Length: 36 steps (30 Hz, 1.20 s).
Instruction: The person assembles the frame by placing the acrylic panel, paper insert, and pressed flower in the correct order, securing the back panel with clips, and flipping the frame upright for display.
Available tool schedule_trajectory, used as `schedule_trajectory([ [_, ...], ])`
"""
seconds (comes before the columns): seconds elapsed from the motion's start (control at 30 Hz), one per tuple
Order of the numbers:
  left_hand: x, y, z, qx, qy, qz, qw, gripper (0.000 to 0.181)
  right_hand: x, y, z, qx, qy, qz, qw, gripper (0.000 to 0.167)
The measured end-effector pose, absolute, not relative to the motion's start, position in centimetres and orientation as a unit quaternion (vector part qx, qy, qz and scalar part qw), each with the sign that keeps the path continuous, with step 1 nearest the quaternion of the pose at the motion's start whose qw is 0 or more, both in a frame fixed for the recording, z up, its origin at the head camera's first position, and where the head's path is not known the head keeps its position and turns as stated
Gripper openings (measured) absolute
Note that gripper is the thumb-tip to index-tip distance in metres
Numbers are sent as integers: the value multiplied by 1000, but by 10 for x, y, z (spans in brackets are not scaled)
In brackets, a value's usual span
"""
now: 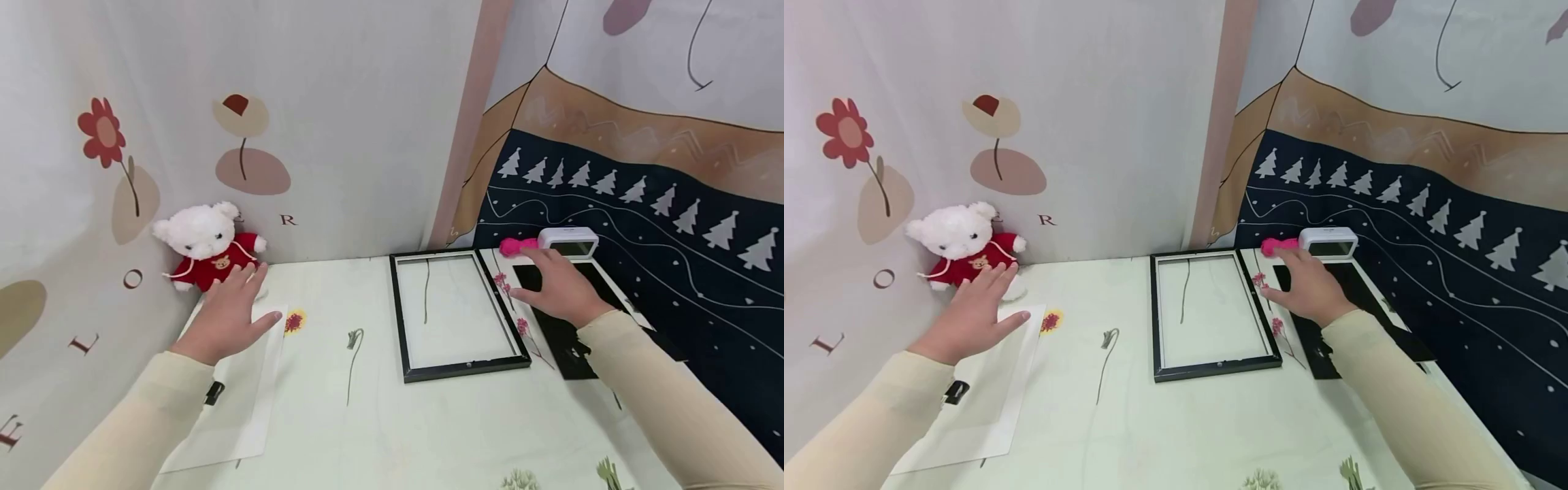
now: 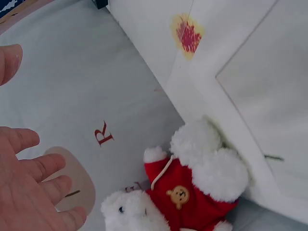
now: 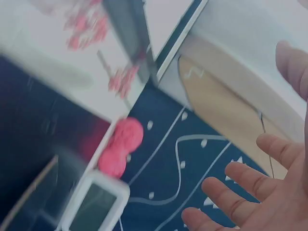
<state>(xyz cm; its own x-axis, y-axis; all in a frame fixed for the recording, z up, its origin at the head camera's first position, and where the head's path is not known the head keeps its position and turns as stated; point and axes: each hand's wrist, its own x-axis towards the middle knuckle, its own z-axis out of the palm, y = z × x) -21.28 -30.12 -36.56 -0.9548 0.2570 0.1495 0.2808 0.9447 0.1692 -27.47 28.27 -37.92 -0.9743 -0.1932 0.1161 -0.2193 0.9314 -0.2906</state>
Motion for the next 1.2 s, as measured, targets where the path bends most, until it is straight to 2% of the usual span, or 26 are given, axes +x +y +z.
schedule_trajectory([
  [0.27, -211, -297, -381, -153, -978, -122, 76, 85, -279, 258, -394, 119, -967, 221, 41, 88],
  [0.5, -211, -295, -391, -141, -977, -145, 62, 84, -278, 232, -400, 107, -960, 256, 28, 80],
  [0.97, -207, -287, -403, -126, -974, -183, 37, 83, -264, 178, -405, 157, -930, 333, 21, 65],
  [1.2, -207, -283, -413, -104, -969, -224, 13, 78, -255, 147, -408, 151, -915, 372, -24, 62],
])
